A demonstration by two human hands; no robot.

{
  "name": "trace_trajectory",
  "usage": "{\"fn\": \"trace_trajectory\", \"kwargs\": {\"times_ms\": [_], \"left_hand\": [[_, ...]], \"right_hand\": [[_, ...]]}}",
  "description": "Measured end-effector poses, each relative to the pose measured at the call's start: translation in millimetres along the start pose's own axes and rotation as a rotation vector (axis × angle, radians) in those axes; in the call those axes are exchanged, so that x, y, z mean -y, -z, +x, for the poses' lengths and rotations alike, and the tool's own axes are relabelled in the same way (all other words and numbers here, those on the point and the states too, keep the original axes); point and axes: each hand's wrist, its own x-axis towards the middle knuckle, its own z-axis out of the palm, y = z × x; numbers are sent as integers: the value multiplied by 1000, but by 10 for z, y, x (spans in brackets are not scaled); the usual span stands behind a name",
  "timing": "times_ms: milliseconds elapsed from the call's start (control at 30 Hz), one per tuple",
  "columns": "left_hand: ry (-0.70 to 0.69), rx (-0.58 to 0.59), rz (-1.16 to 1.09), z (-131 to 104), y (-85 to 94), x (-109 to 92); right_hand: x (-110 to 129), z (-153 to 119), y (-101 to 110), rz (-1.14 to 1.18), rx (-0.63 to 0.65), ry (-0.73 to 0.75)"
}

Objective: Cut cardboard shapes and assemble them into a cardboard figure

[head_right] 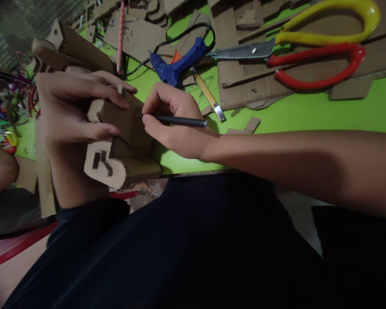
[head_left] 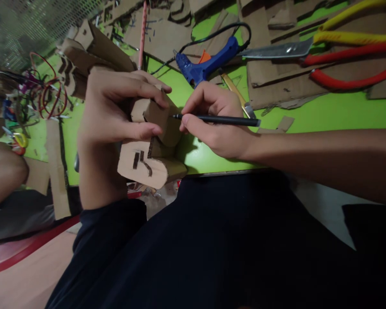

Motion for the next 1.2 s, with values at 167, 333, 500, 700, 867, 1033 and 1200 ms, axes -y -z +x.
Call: {"fn": "trace_trajectory", "kwargs": {"times_ms": [167,333,500,700,867,1033,1200], "left_hand": [[-54,-8,-8,6,-5,32],[57,-2,-8,4,8,-50],[68,0,-12,10,3,-83],[63,-15,-20,31,-16,-97],[57,0,-11,19,-6,-61],[-1,6,-10,9,6,-5],[13,-10,-15,19,-9,-22]], "right_hand": [[-27,1,3,22,-6,8],[-49,3,4,31,-19,24],[-27,6,1,3,-36,6],[-45,18,-1,-27,-56,-8],[-47,14,9,-39,-55,3],[-69,20,20,-92,-74,-27],[-77,20,14,-106,-82,-16]]}}
